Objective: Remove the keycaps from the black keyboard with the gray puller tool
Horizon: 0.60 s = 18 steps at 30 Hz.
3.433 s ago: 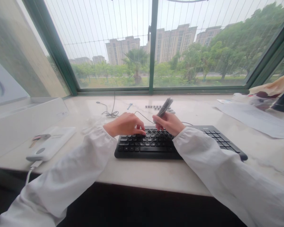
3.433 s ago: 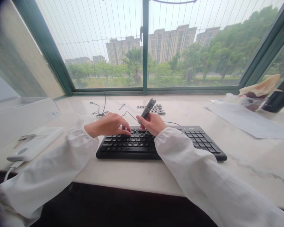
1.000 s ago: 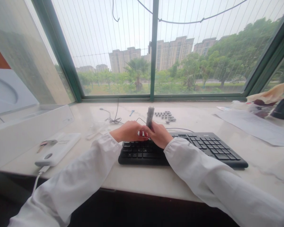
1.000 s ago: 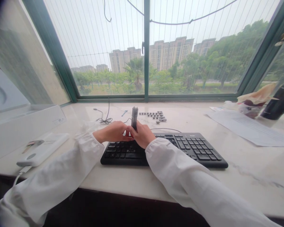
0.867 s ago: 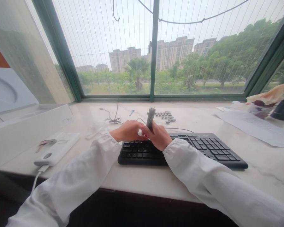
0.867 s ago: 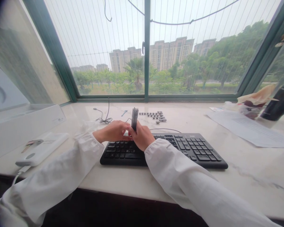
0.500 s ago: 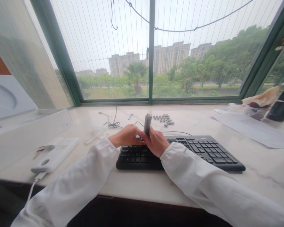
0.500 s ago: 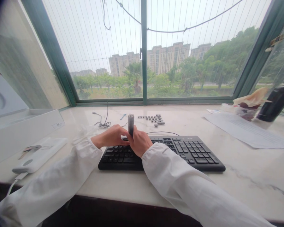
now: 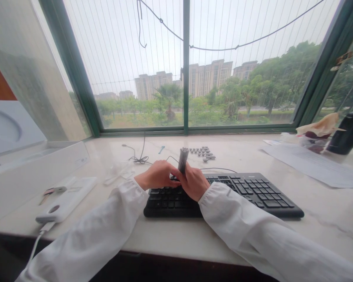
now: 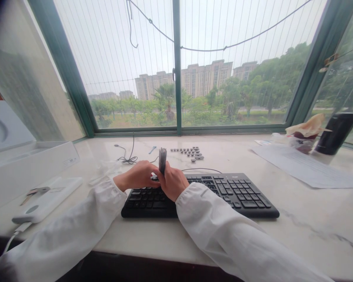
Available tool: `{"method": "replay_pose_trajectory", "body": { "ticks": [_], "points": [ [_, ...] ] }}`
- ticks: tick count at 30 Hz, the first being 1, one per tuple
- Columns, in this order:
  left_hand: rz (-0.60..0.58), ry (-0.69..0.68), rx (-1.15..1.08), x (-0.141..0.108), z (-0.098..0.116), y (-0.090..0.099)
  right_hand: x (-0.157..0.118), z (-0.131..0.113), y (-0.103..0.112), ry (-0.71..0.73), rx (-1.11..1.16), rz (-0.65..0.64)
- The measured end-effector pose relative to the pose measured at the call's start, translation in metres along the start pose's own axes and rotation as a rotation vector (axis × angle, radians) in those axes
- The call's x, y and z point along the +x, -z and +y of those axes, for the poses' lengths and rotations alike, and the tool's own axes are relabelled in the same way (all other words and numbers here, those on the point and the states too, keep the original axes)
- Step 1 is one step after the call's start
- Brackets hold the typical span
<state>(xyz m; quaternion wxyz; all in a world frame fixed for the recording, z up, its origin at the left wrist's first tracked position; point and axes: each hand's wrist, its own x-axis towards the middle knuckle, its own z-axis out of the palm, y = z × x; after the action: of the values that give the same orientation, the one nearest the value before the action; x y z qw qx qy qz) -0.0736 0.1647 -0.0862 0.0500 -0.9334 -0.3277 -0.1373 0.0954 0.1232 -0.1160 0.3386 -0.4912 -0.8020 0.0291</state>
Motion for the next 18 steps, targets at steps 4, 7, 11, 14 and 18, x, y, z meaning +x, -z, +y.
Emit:
{"method": "replay_pose_trajectory", "body": {
  "ticks": [4,7,11,14,18],
  "points": [
    [0.004,0.012,-0.002,0.0000,0.0006,0.0002,-0.0003,0.0014,-0.0008,0.010,-0.013,0.009],
    [0.006,0.005,-0.008,0.0003,0.0004,-0.0001,-0.0002,0.0016,-0.0007,0.008,-0.005,0.010],
    [0.009,-0.002,-0.002,0.0006,-0.0005,-0.0006,0.0002,-0.0004,0.0013,-0.009,0.014,0.002],
    [0.011,-0.003,0.007,0.0005,-0.0012,-0.0013,0.0000,-0.0010,0.0023,-0.016,-0.001,0.010],
    [0.014,-0.027,-0.014,0.0006,-0.0018,-0.0028,-0.0003,0.0013,0.0012,-0.020,0.004,0.019]
  ]
}}
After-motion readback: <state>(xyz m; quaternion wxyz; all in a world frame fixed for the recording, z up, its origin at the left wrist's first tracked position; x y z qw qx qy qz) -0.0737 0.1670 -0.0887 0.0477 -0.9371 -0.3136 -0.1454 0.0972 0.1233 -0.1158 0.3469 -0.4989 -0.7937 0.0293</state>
